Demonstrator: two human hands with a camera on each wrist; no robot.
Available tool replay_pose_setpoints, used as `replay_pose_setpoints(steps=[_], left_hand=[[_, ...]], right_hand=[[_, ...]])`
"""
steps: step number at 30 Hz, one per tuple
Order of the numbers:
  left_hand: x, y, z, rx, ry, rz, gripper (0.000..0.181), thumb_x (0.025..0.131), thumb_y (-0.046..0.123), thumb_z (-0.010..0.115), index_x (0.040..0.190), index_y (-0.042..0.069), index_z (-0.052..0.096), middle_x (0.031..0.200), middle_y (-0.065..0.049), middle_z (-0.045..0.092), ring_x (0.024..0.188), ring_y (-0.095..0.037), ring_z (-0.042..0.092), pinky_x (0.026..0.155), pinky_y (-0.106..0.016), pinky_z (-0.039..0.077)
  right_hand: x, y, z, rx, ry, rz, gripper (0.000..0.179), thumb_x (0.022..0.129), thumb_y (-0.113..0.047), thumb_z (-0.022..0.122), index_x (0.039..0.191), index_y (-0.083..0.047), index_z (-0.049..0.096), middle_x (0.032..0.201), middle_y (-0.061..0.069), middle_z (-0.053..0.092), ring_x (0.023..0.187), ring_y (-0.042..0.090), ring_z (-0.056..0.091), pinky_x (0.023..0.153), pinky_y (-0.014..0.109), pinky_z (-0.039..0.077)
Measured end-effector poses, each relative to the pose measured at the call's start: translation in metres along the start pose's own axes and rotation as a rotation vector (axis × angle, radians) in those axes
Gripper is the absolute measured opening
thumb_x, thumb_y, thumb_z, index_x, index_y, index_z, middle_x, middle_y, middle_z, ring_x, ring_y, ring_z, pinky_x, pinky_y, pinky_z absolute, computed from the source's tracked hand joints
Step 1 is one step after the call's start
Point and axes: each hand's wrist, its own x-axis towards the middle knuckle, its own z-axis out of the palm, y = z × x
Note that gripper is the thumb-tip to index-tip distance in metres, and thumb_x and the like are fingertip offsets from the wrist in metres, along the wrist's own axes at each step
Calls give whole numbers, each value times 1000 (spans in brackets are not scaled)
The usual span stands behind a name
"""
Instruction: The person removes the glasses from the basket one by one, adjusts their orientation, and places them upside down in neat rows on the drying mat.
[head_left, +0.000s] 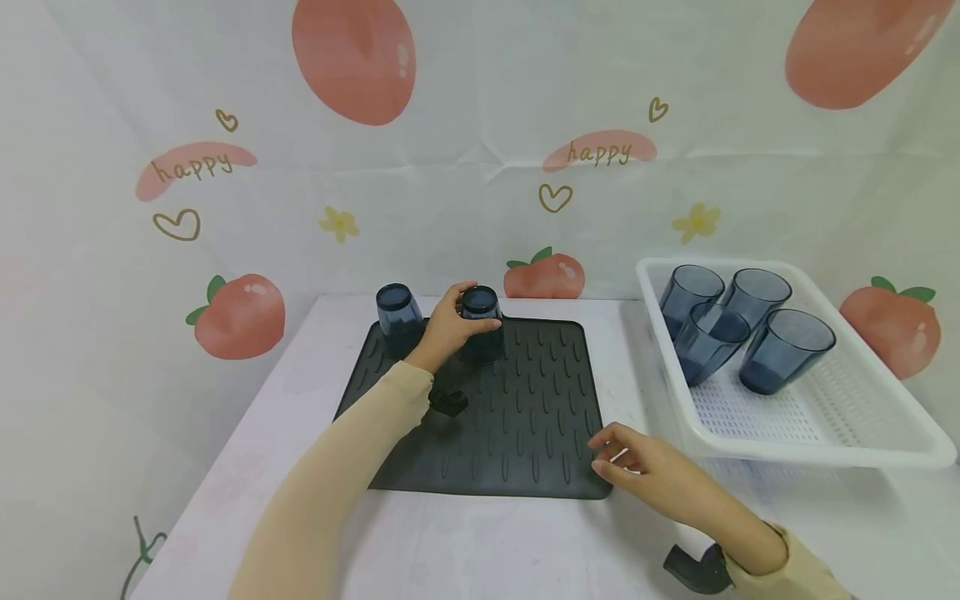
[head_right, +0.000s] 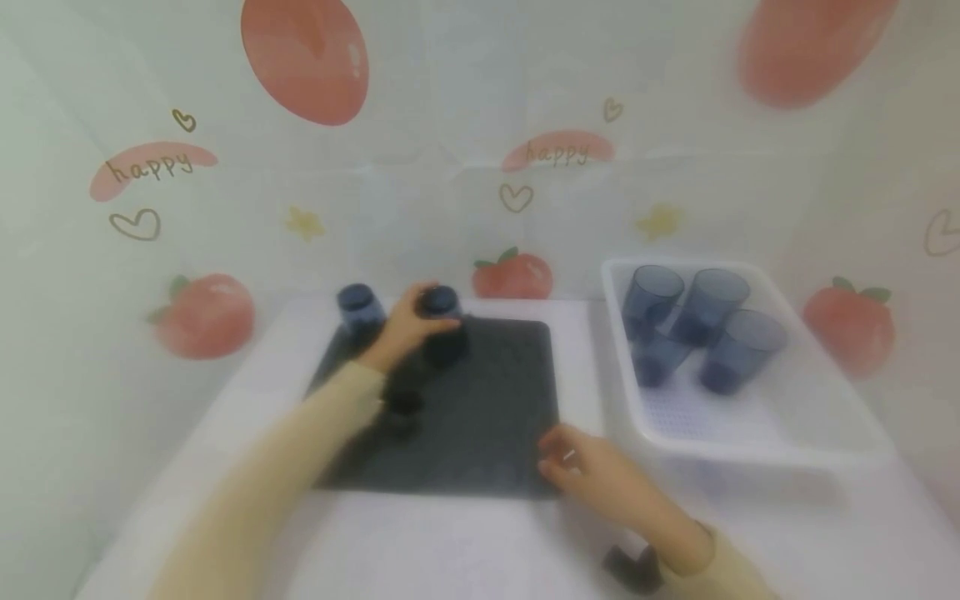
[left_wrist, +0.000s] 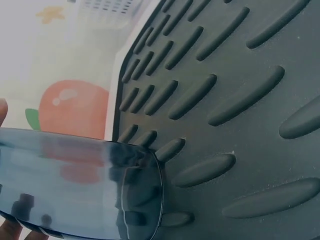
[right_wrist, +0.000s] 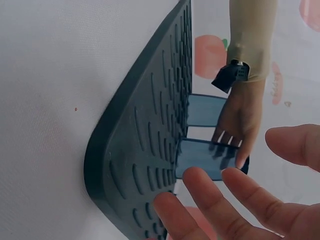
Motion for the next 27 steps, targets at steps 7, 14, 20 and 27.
replay_pose_setpoints(steps=[7,14,20,27], left_hand=[[-2,5,-1,31,-4,-20,83,81,26,80,149,18,33,148,-14,39,129,-30,45,100,-49,45],[-4,9,-3,-3,1,-25,82,82,27,79,149,21,33,150,-11,38,139,-29,36,106,-50,40],[-2,5,-7,-8,17,-11,82,81,28,80,149,23,33,150,-9,38,142,-26,33,108,-50,39],[-4,5,-13,-17,23,11,77,83,27,78,147,22,36,151,-8,37,143,-25,31,108,-50,39]], right_hand=[[0,0,0,5,4,-10,32,94,-37,62,114,-11,59,100,-2,67,86,12,63,69,23,52],[0,0,2,-3,11,-7,29,94,-35,63,113,-13,60,102,-3,67,88,12,64,70,24,52],[-2,-1,2,2,8,-3,31,94,-36,63,113,-13,60,104,-3,67,88,12,64,70,24,52],[-1,-1,3,11,8,-2,32,94,-37,63,114,-12,60,104,-2,67,88,12,64,70,24,52]])
